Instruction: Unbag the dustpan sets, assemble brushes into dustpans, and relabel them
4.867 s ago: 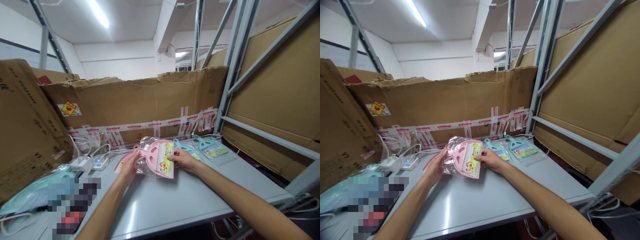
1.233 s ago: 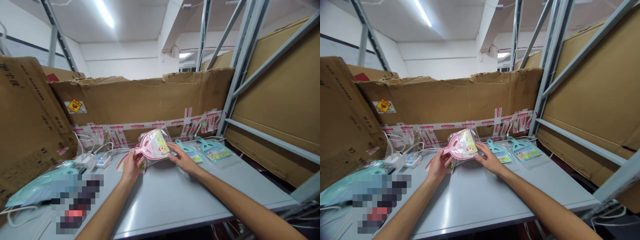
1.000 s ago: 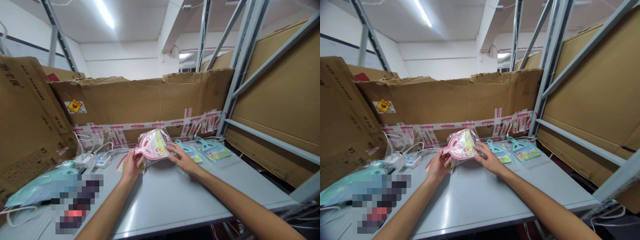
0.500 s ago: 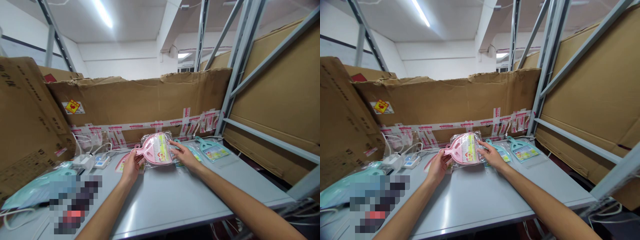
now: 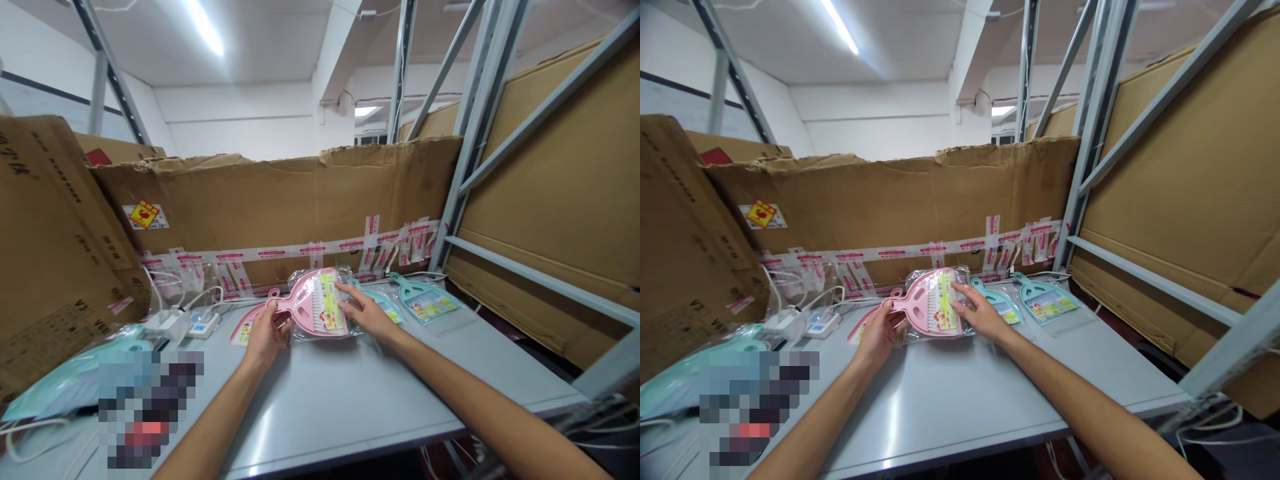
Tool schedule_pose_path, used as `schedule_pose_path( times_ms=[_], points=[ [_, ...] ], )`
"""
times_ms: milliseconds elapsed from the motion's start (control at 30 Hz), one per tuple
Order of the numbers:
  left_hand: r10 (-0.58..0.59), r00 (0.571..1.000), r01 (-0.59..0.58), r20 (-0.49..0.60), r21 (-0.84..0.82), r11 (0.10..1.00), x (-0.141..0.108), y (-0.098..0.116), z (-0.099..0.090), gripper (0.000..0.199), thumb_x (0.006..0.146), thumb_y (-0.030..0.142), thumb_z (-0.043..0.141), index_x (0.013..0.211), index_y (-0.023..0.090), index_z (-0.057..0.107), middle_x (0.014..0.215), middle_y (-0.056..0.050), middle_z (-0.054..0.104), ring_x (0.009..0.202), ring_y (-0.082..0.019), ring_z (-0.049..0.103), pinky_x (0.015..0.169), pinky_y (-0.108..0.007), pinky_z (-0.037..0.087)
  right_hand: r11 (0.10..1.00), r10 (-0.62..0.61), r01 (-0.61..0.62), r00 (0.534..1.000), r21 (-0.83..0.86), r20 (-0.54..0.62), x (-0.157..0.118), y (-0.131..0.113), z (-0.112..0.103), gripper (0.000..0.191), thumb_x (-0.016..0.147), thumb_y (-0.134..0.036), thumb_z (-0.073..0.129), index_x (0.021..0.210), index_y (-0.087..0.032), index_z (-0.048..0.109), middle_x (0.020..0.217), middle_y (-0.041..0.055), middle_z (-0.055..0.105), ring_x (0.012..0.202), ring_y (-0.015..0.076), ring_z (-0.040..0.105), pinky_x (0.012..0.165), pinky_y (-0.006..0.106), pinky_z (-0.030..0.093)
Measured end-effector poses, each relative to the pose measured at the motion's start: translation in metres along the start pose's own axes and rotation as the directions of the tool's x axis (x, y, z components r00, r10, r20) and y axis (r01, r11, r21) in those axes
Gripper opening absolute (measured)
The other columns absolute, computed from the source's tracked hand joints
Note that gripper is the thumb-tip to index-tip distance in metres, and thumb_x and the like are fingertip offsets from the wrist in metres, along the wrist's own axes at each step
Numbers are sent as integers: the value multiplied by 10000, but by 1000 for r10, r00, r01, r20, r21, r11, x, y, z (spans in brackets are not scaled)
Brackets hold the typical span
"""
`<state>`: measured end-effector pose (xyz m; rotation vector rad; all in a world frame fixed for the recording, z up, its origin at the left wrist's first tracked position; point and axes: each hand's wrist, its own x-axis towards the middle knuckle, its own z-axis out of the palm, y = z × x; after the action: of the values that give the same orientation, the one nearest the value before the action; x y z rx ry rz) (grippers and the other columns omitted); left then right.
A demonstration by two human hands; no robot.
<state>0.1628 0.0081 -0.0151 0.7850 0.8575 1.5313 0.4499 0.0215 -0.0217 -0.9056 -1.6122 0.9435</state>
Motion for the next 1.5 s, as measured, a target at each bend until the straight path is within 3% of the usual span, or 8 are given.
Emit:
schedule_pose_path(
  times_ms=[200, 433, 767, 933, 1067, 1167, 1367, 1500],
  points=[
    [-7, 1000, 6, -24, -31, 1000, 0, 3, 0, 259, 895, 391, 852, 1049, 196, 778, 1055, -99, 859, 895, -219, 819, 758, -301, 660, 991, 77, -76, 997, 114, -7, 0, -4, 2, 767, 952, -574, 800, 1663, -383, 584, 1670, 63, 597, 1114, 252, 731, 854, 365, 666],
    [-1, 1000, 0, -22, -19, 1000, 4, 3, -6, 296, 876, 406, 876, 1060, 198, 775, 1054, -79, 846, 903, -209, 805, 775, -299, 648, 980, 117, -113, 993, 164, -17, 3, 6, 0, 1014, 925, -479, 832, 1786, -227, 360, 907, 23, 822, 747, 199, 765, 759, 330, 614],
    [5, 998, 0, -61, 81, 997, 10, 11, -13, 359, 809, 461, 877, 989, 187, 731, 913, -53, 815, 745, -195, 763, 677, -286, 604, 895, 282, -210, 950, 393, -133, 12, 3, -17, 886, 1002, -558, 776, 1718, -242, 361, 874, 34, 806, 696, 216, 759, 522, 279, 586],
    [-171, 982, 138, 80, 310, 941, 4, 19, -19, 435, 729, 531, 938, 852, 186, 704, 748, -2, 719, 604, -148, 645, 575, -241, 499, 806, 388, -409, 911, 428, 140, 9, 3, -22, 785, 1058, -606, 693, 1679, -216, 410, 1027, 122, 841, 823, 231, 814, 598, 286, 636],
    [-297, 941, 203, 163, 431, 879, -2, 12, -19, 515, 712, 591, 975, 764, 196, 649, 586, 74, 527, 491, -90, 445, 470, -207, 306, 867, 348, -461, 831, 188, 433, -5, 1, -9, 1043, 906, -523, 910, 1749, -246, 361, 875, 4, 802, 593, 159, 714, 493, 233, 537],
    [-305, 936, 191, 174, 475, 859, -2, 8, -16, 551, 757, 674, 944, 857, 178, 726, 632, 40, 605, 519, -106, 504, 483, -212, 341, 905, 318, -420, 781, 74, 537, -11, -3, -1, 1100, 863, -504, 939, 1764, -249, 361, 771, -60, 745, 455, 110, 593, 424, 209, 427],
    [-184, 980, 149, 81, 317, 937, 10, 18, -21, 597, 858, 716, 845, 1143, 195, 782, 1265, -171, 824, 945, -252, 801, 707, -308, 619, 936, 291, -332, 917, 114, 274, -4, -4, -3, 1084, 843, -551, 902, 1731, -216, 378, 657, -108, 675, 401, 99, 479, 397, 207, 347],
    [-12, 999, -3, 36, 381, 924, 22, 16, -33, 544, 831, 642, 894, 1129, 197, 798, 1298, -187, 818, 1071, -289, 809, 832, -370, 665, 945, 313, -319, 946, 73, 81, 3, 3, -5, 1028, 834, -532, 896, 1674, -166, 430, 668, -74, 717, 455, 132, 554, 432, 217, 380]
  ],
)
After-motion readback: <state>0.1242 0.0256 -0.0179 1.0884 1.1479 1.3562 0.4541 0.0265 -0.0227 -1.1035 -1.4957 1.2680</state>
